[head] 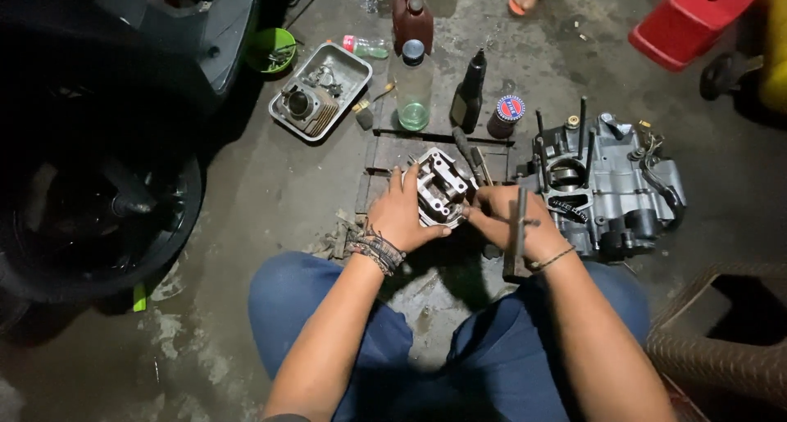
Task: A person is repairing a motorcycle engine cylinder head using a small metal tool while sitting on the floor.
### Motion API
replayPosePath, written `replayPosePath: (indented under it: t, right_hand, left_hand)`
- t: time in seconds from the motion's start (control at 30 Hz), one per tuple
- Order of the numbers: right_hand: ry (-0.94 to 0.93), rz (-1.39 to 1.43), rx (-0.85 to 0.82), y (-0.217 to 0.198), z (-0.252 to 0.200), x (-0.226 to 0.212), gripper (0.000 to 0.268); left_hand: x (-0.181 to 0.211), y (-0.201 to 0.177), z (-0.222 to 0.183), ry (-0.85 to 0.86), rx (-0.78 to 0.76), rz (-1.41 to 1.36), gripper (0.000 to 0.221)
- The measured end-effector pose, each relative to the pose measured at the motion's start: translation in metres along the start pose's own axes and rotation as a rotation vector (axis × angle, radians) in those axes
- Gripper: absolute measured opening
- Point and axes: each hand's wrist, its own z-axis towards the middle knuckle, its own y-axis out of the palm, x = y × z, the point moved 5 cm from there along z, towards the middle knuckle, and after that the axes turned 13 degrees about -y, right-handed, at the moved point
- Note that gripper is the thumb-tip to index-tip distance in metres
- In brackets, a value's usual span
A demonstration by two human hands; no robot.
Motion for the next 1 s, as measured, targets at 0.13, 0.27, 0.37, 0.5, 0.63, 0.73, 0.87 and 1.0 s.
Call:
replayPosePath:
  t: [0.13, 0.27, 0.37, 0.5, 0.63, 0.73, 0.87, 1.0]
  right_hand:
    - [0.021, -0.017, 0.049, -0.008, 0.0, 0.002, 0.029]
    - [-0.013, -0.085, 0.055, -0.003, 0.001, 0.004, 0.029]
    - [-0.029, -0.08, 0.023, 0.001, 0.001, 0.005, 0.03]
    - [0.014, -0.042, 0.031, -0.005, 0.0, 0.002, 0.03]
    - [-0.004, -0.085, 0.027, 0.002, 0.003, 0.005, 0.03]
    - [-0.078, -0.08, 0.015, 0.007, 0.007, -0.001, 0.027]
    - [-0.047, -0.051, -0.025, 0.007, 0.004, -0.004, 0.028]
    - [-0.008, -0.038, 0.017, -0.003, -0.003, -0.005, 0.027]
  left_hand:
    - [0.001, 0.0, -0.001, 0.002, -0.006, 0.008, 0.126]
    - [0.001, 0.0, -0.002, 0.004, -0.014, 0.0, 0.126]
    - [0.001, -0.001, -0.002, -0.002, -0.017, -0.01, 0.126]
    - [-0.001, -0.001, -0.001, 0.003, -0.036, -0.022, 0.126]
    - [0.002, -0.003, -0.002, -0.004, -0.029, -0.016, 0.125]
    - [0.001, -0.005, -0.004, -0.026, -0.034, -0.019, 0.124]
    - [-0.001, -0.003, -0.006, -0.007, 0.021, -0.007, 0.125]
    - [-0.001, 0.0, -0.004, 0.006, 0.023, -0.006, 0.124]
